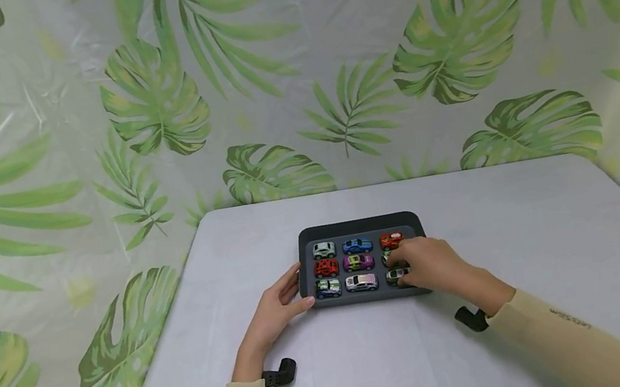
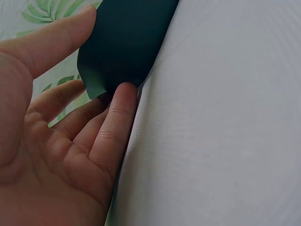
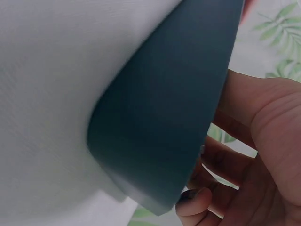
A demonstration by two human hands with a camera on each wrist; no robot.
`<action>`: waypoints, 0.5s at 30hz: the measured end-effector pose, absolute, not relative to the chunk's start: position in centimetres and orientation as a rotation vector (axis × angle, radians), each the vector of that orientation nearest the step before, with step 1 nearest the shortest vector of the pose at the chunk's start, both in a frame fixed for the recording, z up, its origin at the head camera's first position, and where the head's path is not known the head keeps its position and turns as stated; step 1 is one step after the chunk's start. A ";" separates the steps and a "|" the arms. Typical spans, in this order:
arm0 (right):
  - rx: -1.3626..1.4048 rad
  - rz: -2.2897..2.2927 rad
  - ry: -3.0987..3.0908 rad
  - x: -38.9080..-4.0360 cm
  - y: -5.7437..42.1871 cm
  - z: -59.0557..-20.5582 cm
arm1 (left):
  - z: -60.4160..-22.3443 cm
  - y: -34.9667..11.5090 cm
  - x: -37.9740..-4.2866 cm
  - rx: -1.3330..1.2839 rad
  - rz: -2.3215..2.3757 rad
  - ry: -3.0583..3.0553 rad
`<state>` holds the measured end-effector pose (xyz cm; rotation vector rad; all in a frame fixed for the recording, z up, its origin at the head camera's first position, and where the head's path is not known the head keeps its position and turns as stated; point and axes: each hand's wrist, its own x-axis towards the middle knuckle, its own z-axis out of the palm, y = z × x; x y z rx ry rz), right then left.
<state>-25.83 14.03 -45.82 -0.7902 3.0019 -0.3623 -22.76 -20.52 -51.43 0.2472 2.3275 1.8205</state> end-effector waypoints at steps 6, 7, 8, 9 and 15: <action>-0.781 -0.353 3.007 -25.7 14.3 -46.2 | -51.4 -20.3 -22.8 0.243 1.810 2.336; -0.787 -0.358 3.009 -25.7 14.3 -46.3 | -51.3 -20.3 -22.8 0.242 1.808 2.338; -0.788 -0.363 3.011 -25.7 14.4 -46.3 | -51.3 -20.3 -22.8 0.242 1.806 2.339; -0.791 -0.370 3.010 -25.7 14.5 -46.3 | -51.3 -20.3 -22.8 0.242 1.805 2.339; -0.810 -0.408 2.998 -25.5 14.7 -46.4 | -51.3 -20.4 -22.7 0.225 1.805 2.344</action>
